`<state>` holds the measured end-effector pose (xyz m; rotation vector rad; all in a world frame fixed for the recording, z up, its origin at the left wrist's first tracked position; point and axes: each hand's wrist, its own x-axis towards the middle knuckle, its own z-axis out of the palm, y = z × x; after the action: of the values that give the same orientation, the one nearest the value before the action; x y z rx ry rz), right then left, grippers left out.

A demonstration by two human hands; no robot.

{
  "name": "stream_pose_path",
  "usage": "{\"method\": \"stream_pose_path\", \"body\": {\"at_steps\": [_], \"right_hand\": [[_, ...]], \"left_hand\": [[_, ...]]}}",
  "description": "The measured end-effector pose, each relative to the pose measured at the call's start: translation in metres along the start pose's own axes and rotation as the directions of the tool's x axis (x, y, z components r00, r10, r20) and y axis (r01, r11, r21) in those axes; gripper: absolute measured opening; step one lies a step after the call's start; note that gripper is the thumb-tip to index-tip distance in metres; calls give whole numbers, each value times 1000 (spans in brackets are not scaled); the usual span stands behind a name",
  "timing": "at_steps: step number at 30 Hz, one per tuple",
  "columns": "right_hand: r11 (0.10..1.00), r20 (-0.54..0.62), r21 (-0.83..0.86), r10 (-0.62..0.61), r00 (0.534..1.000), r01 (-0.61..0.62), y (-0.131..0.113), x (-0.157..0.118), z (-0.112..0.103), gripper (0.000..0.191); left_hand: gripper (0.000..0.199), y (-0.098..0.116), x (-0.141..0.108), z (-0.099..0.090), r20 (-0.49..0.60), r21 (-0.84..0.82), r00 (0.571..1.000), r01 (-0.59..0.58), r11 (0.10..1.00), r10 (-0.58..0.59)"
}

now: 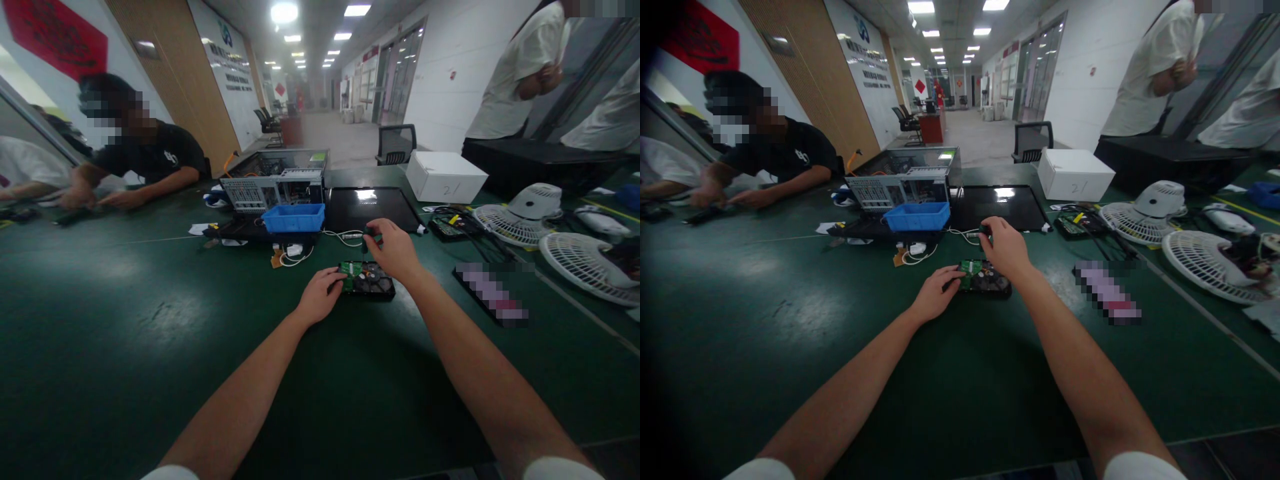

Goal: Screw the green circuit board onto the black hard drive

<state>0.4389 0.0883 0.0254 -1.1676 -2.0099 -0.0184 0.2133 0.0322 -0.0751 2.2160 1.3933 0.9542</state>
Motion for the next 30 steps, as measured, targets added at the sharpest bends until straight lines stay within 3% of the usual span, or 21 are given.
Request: {"method": "stream_pose_path", "body": {"at_steps": [6,16,30], "right_hand": [[998,-75,54,30,997,-26,11,-2,10,20],[987,-105,153,-39,994,55,10,-3,14,19],[996,-72,-68,-55,996,50,6,-1,0,16]], "left_hand": [[30,-1,0,0,-1,11,1000,1,1000,-1],[30,-1,0,-1,16,2,1000,24,1000,-24],[30,-4,0,2,-4,-5,1000,3,1000,-3]]}}
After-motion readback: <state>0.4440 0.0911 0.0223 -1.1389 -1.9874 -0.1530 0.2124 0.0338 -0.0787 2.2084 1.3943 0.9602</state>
